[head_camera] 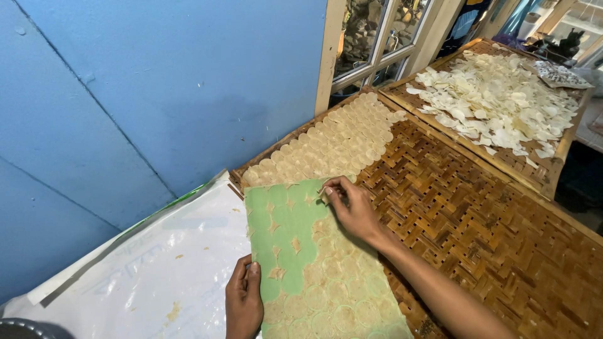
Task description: The person is peeling small rounds of dough from a template and arranging them on a bamboo mat for drying.
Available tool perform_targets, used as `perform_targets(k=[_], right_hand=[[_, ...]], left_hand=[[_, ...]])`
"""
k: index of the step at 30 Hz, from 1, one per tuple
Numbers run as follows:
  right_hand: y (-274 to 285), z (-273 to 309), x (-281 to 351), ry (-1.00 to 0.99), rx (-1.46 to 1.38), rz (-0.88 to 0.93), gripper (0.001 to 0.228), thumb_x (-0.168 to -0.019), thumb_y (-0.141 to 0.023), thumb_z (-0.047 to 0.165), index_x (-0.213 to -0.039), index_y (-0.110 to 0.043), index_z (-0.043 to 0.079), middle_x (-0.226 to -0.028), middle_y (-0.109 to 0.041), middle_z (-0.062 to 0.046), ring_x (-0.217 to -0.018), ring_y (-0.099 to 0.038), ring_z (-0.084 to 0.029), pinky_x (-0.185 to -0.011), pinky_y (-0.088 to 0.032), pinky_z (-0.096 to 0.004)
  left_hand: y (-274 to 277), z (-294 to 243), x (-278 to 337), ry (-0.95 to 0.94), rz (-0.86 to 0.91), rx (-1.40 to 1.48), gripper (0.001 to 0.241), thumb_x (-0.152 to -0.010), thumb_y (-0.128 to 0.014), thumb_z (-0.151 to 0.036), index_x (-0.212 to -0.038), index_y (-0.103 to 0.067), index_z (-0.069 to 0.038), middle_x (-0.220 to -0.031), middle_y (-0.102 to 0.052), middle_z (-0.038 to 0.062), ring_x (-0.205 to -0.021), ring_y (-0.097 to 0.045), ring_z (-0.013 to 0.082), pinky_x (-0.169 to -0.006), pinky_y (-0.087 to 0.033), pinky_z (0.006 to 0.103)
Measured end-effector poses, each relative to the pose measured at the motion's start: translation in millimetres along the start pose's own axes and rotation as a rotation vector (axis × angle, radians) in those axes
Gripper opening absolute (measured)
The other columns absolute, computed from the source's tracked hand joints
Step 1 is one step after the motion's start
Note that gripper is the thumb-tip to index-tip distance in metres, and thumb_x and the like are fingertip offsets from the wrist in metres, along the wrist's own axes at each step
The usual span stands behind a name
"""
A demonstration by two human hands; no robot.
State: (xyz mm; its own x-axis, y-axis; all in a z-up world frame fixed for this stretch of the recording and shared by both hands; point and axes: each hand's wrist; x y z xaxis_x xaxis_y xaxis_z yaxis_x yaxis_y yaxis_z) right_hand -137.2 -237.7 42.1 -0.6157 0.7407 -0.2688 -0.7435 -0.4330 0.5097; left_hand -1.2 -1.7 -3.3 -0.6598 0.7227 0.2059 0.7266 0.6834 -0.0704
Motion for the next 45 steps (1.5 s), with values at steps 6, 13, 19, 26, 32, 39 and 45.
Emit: perform_targets(k=[6, 13, 19, 26, 32, 39, 45], right_hand=[[16, 27, -2, -0.356, -0.338, 0.013, 0.018, -0.099, -0.054, 0.003, -0.115, -0.061, -0.002, -0.092, -0.068, -0.015, -0.072, -0.068, -0.022, -0.068, -0.065, -0.031], [32, 19, 0, -0.456, -0.27, -0.023, 0.025, -0.098, -0.058, 0.01, -0.12, -0.065, 0.001, -0.086, -0.073, -0.015, -0.076, -0.072, -0.02, -0.063, -0.059, -0.024], [16, 33, 20, -0.628, -0.711, 0.071, 0.023, -0.098, -0.055, 0.0, -0.119, -0.061, -0.007, -0.102, -0.07, -0.03, -0.087, -0.071, -0.033, -0.081, -0.062, -0.036], [-29, 70, 55, -0.597, -0.726, 0.325, 0.02, -0.095, -0.058, 0.003, -0.112, -0.062, -0.007, -0.087, -0.069, -0.021, -0.083, -0.07, -0.026, -0.081, -0.061, -0.034], [-50, 73, 72, -0.428, -0.607, 0.411, 0.018, -0.095, -0.057, 0.004, -0.11, -0.063, -0.003, -0.089, -0.073, -0.016, -0.085, -0.071, -0.021, -0.082, -0.06, -0.031], [-45, 81, 68, -0.482, -0.601, 0.352, 0.014, -0.094, -0.053, 0.006, -0.103, -0.061, -0.001, -0.119, -0.075, -0.025, -0.113, -0.075, -0.03, -0.101, -0.061, -0.038], [-35, 71, 60, -0.473, -0.62, 0.321, 0.018, -0.096, -0.053, 0.009, -0.107, -0.062, -0.001, -0.12, -0.077, -0.023, -0.104, -0.076, -0.026, -0.096, -0.062, -0.036]], left_hand=[[1, 7, -2, -0.017, -0.006, 0.0, 0.032, -0.105, -0.045, -0.013, -0.122, -0.067, 0.003, -0.094, -0.076, 0.015, -0.081, -0.068, 0.0178, -0.076, -0.054, 0.0321], [2, 7, -2, -0.011, -0.006, -0.002, 0.032, -0.105, -0.046, -0.014, -0.123, -0.066, 0.003, -0.092, -0.076, 0.015, -0.077, -0.067, 0.0178, -0.072, -0.053, 0.0318], [-4, -6, 3, 0.023, -0.046, -0.085, 0.038, -0.103, -0.046, -0.017, -0.137, -0.056, -0.002, -0.101, -0.08, 0.02, -0.082, -0.077, 0.0223, -0.073, -0.06, 0.0335], [-2, -5, 7, -0.087, -0.003, -0.17, 0.037, -0.093, -0.065, -0.016, -0.128, -0.059, -0.009, -0.095, -0.077, 0.011, -0.066, -0.059, 0.0149, -0.061, -0.046, 0.0291], [0, 4, 4, -0.199, 0.002, -0.221, 0.017, -0.084, -0.081, -0.019, -0.089, -0.077, -0.003, -0.061, -0.056, 0.001, -0.055, -0.036, 0.0107, -0.053, -0.029, 0.0282], [0, 6, 3, -0.262, -0.028, -0.294, 0.013, -0.084, -0.079, -0.017, -0.08, -0.074, -0.006, -0.055, -0.051, -0.002, -0.048, -0.029, 0.0091, -0.045, -0.024, 0.0285], [-1, 2, 3, -0.222, -0.022, -0.299, 0.014, -0.08, -0.084, -0.015, -0.08, -0.073, -0.006, -0.061, -0.056, -0.002, -0.049, -0.03, 0.0094, -0.047, -0.025, 0.0273]])
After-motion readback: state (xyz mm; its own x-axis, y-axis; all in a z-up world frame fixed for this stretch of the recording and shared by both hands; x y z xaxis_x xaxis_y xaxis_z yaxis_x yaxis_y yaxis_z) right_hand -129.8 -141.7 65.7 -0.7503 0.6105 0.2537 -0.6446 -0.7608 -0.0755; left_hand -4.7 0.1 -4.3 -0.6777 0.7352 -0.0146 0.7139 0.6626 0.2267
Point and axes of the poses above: each hand's wrist, its own x-axis away from the middle knuckle, its own y-axis out of the back of the hand, z = x × y
